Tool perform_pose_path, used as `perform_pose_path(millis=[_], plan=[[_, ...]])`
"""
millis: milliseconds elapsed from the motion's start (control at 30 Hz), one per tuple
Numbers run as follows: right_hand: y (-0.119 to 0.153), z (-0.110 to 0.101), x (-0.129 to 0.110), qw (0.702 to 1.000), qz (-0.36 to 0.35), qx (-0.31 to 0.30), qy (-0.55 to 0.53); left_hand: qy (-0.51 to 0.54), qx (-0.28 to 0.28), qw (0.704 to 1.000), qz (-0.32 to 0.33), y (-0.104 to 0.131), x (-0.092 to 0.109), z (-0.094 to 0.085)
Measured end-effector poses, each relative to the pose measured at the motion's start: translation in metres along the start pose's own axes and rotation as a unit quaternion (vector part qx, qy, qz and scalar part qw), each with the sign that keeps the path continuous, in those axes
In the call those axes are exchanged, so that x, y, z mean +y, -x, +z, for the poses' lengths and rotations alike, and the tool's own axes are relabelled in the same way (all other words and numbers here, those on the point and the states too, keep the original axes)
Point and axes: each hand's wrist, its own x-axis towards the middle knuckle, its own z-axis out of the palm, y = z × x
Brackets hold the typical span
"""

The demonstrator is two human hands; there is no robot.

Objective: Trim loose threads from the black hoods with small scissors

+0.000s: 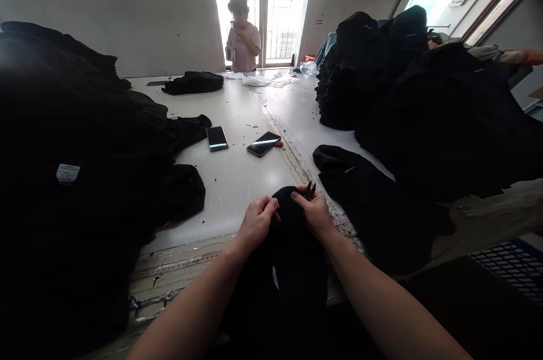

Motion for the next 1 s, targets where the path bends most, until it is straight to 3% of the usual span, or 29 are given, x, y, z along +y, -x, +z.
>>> perform_pose_path(millis=[233, 433, 533, 700, 1000], plan=[[-0.006, -0.007, 0.003, 0.998, -0.025, 0.031, 0.039, 0.102, -0.049, 0.994, -0.003, 0.007, 0.021, -0.012], [-0.009, -0.011, 0.003, 0.995, -0.053, 0.04, 0.077, 0.109, 0.007, 0.994, 0.012, 0.003, 0.024, -0.028], [-0.006, -0.008, 0.0, 0.991, -0.073, 0.029, 0.104, 0.064, 0.058, 0.996, 0.017, 0.002, 0.017, -0.022], [0.006, -0.001, -0.009, 0.98, -0.116, -0.007, 0.161, -0.031, 0.05, 0.998, 0.016, 0.005, 0.009, -0.005], [0.015, -0.003, -0.034, 0.94, -0.162, -0.034, 0.297, 0.056, 0.05, 0.997, -0.031, -0.002, -0.003, -0.001]])
